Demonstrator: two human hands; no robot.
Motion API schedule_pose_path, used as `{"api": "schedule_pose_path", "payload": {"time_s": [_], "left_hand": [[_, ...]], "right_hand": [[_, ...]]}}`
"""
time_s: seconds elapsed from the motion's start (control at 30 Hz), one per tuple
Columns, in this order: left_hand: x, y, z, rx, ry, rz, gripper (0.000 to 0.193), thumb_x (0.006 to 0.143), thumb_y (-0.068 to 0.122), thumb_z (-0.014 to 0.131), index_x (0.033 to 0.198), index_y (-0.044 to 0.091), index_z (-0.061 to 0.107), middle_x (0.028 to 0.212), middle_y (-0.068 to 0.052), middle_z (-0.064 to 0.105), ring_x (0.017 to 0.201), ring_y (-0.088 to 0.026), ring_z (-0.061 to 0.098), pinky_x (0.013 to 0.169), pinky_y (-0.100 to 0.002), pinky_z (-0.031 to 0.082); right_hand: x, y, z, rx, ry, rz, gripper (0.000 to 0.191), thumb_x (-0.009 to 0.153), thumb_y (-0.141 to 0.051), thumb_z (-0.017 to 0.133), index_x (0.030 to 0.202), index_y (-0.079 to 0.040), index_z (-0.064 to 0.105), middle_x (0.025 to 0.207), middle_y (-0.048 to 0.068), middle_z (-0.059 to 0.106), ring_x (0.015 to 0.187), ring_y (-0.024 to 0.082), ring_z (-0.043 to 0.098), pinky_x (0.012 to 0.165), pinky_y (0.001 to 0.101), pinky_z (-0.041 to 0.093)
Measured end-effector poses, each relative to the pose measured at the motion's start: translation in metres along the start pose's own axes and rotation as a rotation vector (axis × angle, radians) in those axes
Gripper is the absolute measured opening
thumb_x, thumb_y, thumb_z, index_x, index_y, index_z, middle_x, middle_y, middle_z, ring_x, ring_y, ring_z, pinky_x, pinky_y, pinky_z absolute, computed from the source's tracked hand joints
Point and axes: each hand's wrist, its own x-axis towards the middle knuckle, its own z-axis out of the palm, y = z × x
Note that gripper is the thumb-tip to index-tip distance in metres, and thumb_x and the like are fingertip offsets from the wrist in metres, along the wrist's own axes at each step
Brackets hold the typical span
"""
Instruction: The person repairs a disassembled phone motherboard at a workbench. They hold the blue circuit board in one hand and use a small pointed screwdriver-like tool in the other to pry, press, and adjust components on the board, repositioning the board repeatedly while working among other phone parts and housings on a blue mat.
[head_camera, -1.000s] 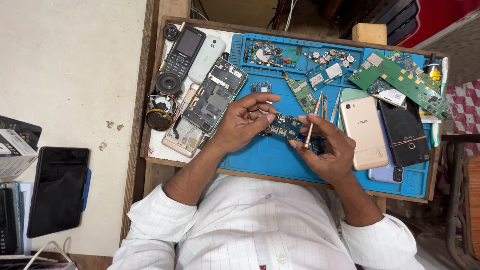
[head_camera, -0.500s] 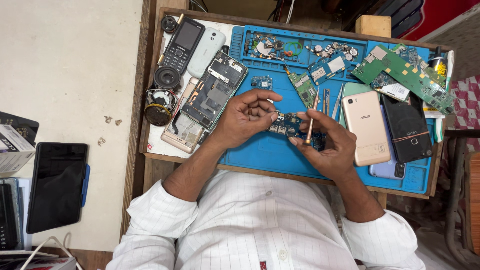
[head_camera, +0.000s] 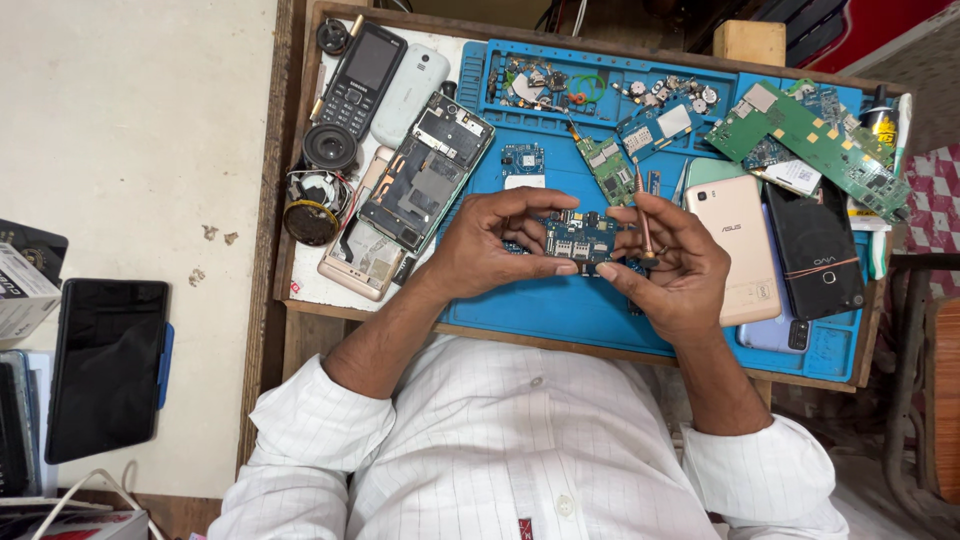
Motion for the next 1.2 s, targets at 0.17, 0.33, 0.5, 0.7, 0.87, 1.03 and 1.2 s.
{"api": "schedule_pose_path", "payload": {"time_s": [0.17, 0.33, 0.5, 0.7, 0.87, 1.03, 1.2], "left_hand": [[0.001, -0.002, 0.0, -0.008, 0.005, 0.005, 0.056, 0.082, 0.003, 0.09, 0.133, 0.002, 0.065, 0.098, -0.006, 0.077, 0.086, -0.008, 0.075, 0.079, -0.023, 0.065], [0.001, -0.005, -0.001, 0.004, 0.027, 0.032, 0.056, 0.083, 0.005, 0.09, 0.132, 0.004, 0.064, 0.104, -0.004, 0.076, 0.089, -0.007, 0.074, 0.08, -0.023, 0.065], [0.0, -0.007, -0.001, 0.051, 0.063, 0.015, 0.057, 0.083, 0.008, 0.091, 0.134, 0.007, 0.065, 0.094, -0.003, 0.073, 0.082, -0.005, 0.072, 0.076, -0.022, 0.065], [0.0, -0.007, 0.0, 0.199, 0.072, 0.072, 0.055, 0.084, 0.011, 0.09, 0.133, 0.007, 0.066, 0.106, -0.006, 0.074, 0.085, -0.007, 0.072, 0.078, -0.023, 0.066], [0.0, -0.006, 0.001, 0.165, 0.061, 0.064, 0.056, 0.086, 0.011, 0.089, 0.136, 0.008, 0.063, 0.11, -0.007, 0.076, 0.096, -0.011, 0.075, 0.083, -0.025, 0.067], [-0.001, -0.007, -0.001, 0.124, 0.043, 0.074, 0.056, 0.089, 0.01, 0.088, 0.138, 0.009, 0.06, 0.111, -0.008, 0.078, 0.103, -0.014, 0.077, 0.089, -0.028, 0.066], [-0.001, -0.01, 0.0, 0.118, 0.042, 0.111, 0.056, 0.09, 0.007, 0.086, 0.137, 0.008, 0.057, 0.116, -0.01, 0.077, 0.11, -0.017, 0.076, 0.093, -0.029, 0.067]], "right_hand": [[0.001, -0.002, 0.003, -0.023, -0.014, -0.026, 0.071, 0.086, 0.011, 0.079, 0.149, 0.001, 0.048, 0.143, 0.024, 0.062, 0.118, 0.019, 0.07, 0.099, 0.0343, 0.062], [-0.001, -0.001, 0.001, -0.086, 0.059, -0.064, 0.059, 0.092, 0.008, 0.076, 0.145, 0.001, 0.051, 0.136, 0.023, 0.066, 0.115, 0.021, 0.071, 0.1, 0.0349, 0.063], [-0.003, 0.006, -0.008, 0.05, 0.25, -0.152, 0.028, 0.106, -0.01, 0.072, 0.13, 0.001, 0.063, 0.106, 0.019, 0.074, 0.091, 0.022, 0.077, 0.08, 0.0337, 0.066], [-0.01, 0.001, -0.013, 0.205, 0.228, -0.169, 0.021, 0.111, -0.017, 0.069, 0.113, 0.004, 0.071, 0.091, 0.015, 0.073, 0.076, 0.019, 0.073, 0.068, 0.0319, 0.063], [-0.012, -0.011, -0.004, -0.322, 0.066, -0.218, 0.02, 0.105, -0.013, 0.069, 0.111, 0.006, 0.07, 0.101, 0.018, 0.074, 0.088, 0.024, 0.075, 0.081, 0.0322, 0.061], [-0.005, -0.014, 0.001, -0.319, 0.124, -0.209, 0.018, 0.107, -0.014, 0.068, 0.112, 0.003, 0.072, 0.103, 0.018, 0.075, 0.092, 0.022, 0.077, 0.094, 0.0368, 0.061], [-0.005, -0.014, 0.001, -0.322, 0.097, -0.234, 0.018, 0.109, -0.017, 0.066, 0.114, 0.0, 0.072, 0.097, 0.014, 0.077, 0.099, 0.021, 0.075, 0.111, 0.0437, 0.055]]}}
